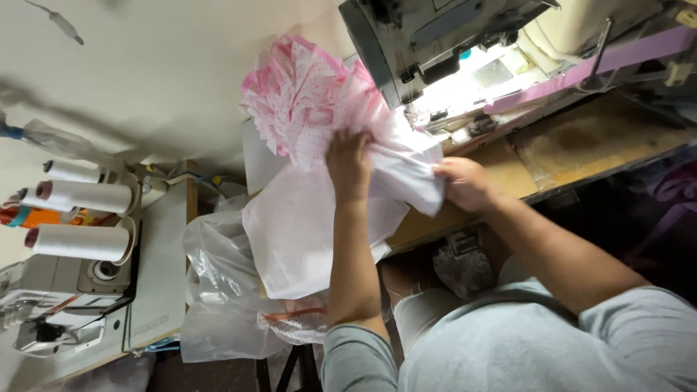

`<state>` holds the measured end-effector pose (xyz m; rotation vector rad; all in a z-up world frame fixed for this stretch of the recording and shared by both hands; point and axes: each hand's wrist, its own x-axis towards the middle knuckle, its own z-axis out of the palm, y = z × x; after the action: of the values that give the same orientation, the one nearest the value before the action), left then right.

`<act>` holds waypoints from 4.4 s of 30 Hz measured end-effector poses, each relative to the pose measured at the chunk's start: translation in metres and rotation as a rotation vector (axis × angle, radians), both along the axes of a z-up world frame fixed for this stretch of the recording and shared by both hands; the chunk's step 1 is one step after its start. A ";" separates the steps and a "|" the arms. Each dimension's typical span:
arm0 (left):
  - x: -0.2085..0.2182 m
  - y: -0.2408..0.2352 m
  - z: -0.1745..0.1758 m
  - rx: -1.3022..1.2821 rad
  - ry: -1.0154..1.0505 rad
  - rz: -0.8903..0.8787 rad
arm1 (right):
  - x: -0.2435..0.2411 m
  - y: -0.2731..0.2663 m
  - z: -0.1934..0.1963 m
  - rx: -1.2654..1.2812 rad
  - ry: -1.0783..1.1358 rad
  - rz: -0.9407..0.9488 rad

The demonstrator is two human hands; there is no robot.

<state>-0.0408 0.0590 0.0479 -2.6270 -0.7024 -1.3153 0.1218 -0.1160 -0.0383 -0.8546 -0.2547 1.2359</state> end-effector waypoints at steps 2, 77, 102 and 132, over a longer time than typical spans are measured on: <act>0.014 -0.019 0.017 0.178 -0.033 0.139 | -0.013 0.013 0.002 0.014 -0.009 -0.017; -0.230 -0.081 -0.055 -0.630 0.466 0.646 | -0.164 0.068 0.005 0.416 -2.192 0.061; -0.196 -0.096 0.093 -1.026 0.360 0.482 | -0.017 -0.067 0.210 -0.036 -1.175 -0.021; 0.049 -0.111 -0.025 -0.043 0.217 0.069 | -0.007 0.013 -0.026 -0.017 -0.147 -0.015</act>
<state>0.0086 -0.0521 0.0229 -2.6974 -0.7862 -0.9881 0.1149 -0.1031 -0.0647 -0.9616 -0.3559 1.1643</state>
